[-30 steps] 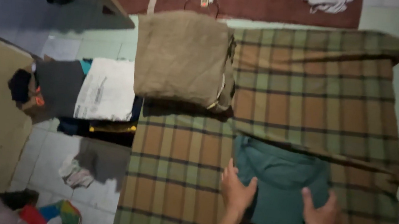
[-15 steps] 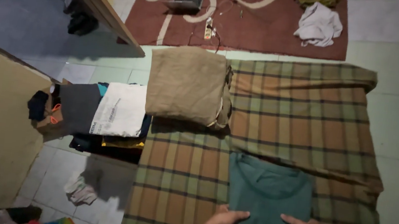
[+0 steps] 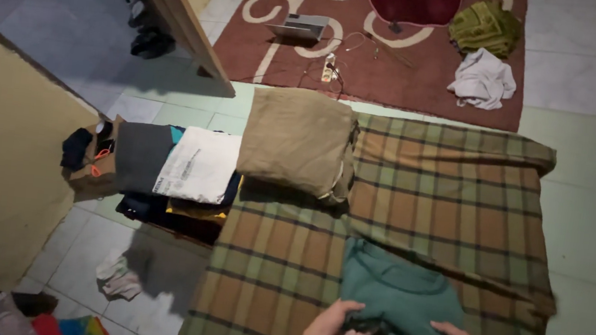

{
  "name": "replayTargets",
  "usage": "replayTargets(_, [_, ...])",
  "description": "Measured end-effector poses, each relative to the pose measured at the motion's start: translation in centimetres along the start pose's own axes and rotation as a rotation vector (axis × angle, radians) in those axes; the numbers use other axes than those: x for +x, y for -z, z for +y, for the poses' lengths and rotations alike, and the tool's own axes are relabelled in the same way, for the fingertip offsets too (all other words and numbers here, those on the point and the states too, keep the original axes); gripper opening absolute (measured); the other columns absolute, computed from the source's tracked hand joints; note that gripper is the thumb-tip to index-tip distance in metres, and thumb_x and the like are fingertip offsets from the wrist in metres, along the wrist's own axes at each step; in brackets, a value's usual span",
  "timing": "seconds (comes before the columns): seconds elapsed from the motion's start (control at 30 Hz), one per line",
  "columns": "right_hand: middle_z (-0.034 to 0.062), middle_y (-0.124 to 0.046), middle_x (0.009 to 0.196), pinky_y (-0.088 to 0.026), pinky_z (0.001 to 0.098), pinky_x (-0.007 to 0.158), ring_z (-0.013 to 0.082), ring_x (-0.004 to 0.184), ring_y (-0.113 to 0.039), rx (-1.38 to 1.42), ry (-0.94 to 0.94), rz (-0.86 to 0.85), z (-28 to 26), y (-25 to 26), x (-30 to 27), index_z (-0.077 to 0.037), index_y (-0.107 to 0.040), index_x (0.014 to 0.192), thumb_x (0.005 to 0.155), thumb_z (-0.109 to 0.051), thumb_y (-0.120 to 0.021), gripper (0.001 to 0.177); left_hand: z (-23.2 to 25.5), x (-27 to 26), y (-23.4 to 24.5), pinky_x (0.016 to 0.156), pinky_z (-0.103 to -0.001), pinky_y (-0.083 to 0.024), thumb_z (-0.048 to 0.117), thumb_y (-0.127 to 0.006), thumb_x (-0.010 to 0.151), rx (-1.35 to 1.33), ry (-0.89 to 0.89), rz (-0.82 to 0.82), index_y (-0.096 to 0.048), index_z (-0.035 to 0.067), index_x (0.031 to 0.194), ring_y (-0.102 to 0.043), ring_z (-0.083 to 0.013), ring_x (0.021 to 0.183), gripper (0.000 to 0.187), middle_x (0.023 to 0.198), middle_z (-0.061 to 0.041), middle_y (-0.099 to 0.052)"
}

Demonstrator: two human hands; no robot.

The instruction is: Folding various items of clothing including a jacket and t-shirts on a flat surface.

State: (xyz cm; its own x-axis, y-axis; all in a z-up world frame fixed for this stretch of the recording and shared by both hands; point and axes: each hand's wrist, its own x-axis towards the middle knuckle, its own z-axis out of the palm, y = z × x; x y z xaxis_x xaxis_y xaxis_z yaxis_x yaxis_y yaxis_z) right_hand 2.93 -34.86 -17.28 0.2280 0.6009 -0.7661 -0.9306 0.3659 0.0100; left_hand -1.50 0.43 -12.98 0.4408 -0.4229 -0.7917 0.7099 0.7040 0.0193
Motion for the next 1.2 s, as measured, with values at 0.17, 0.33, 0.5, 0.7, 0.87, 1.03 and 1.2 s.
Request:
replayTargets(0.17, [0.0158,-0.074,0.108,-0.06,0.0533,0.077,0.0383,0.089,-0.07,-0.118,0.136,0.257,-1.4,-10.9,-4.1,-0.003,-0.066,0.125,0.083,-0.023,-0.068,0.046,3.2,-5.0,-5.7,0.096,-0.047,-0.064,0.008,-0.068,0.092,0.023,-0.103,-0.081,-0.05,0.003,0.135,-0.069,-0.0385,0.115,0.047,0.129,-0.021,-0.064])
replayTargets(0.33, [0.0158,-0.076,0.106,-0.061,0.051,0.077,0.0357,0.092,-0.072,-0.278,0.371,0.229,-3.7,-19.7,-6.2,-0.003,-0.063,0.127,0.084,-0.015,-0.067,0.045,8.8,-7.1,-8.2,0.098,-0.053,-0.061,0.006,-0.067,0.088,0.187,-0.238,-0.178,-0.058,0.015,0.135,-0.065,-0.0304,0.119,0.049,0.13,-0.01,-0.066])
replayTargets(0.5, [0.0149,-0.072,0.107,-0.059,0.0496,0.076,0.0336,0.092,-0.07,-0.333,0.457,0.19,-9.2,-21.6,-2.9,-0.004,-0.06,0.126,0.088,-0.016,-0.071,0.041,15.2,-10.7,-12.6,0.098,-0.053,-0.06,0.004,-0.065,0.089,0.283,-0.306,-0.19,-0.058,0.02,0.134,-0.064,-0.0283,0.12,0.049,0.129,-0.007,-0.065])
replayTargets(0.7, [0.0119,-0.073,0.114,-0.061,0.0468,0.079,0.0308,0.096,-0.071,-0.406,0.537,0.192,-12.6,-34.5,-5.5,-0.007,-0.062,0.129,0.084,-0.011,-0.067,0.045,23.9,-11.9,-16.6,0.096,-0.054,-0.06,0.002,-0.062,0.089,0.345,-0.398,-0.33,-0.054,0.021,0.14,-0.063,-0.0306,0.121,0.054,0.134,-0.008,-0.062])
replayTargets(0.87, [0.0135,-0.071,0.12,-0.061,0.0482,0.081,0.033,0.098,-0.071,-0.56,0.739,0.054,-15.9,-42.1,-3.2,-0.008,-0.06,0.133,0.084,-0.007,-0.065,0.05,31.8,-14.3,-19.0,0.094,-0.053,-0.06,0.002,-0.06,0.09,0.455,-0.485,-0.259,-0.05,0.023,0.143,-0.061,-0.0274,0.122,0.059,0.138,-0.005,-0.059])
replayTargets(1.03, [0.0118,-0.067,0.118,-0.058,0.0577,0.078,0.0333,0.099,-0.068,-0.533,0.856,0.146,-17.2,-48.4,1.9,-0.013,-0.055,0.134,0.083,-0.004,-0.067,0.054,39.2,-14.5,-18.3,0.09,-0.052,-0.06,-0.001,-0.06,0.088,0.434,-0.634,-0.184,-0.045,0.026,0.145,-0.063,-0.0296,0.117,0.066,0.135,-0.006,-0.059])
replayTargets(1.2, [0.0116,-0.067,0.123,-0.058,0.0469,0.086,0.0289,0.105,-0.068,-0.696,0.967,0.305,-18.1,-46.1,11.5,-0.012,-0.049,0.139,0.077,-0.005,-0.075,0.067,43.0,-12.6,-13.9,0.088,-0.05,-0.06,0.001,-0.061,0.084,0.461,-0.665,-0.093,-0.049,0.022,0.145,-0.065,-0.0305,0.112,0.065,0.129,-0.008,-0.064])
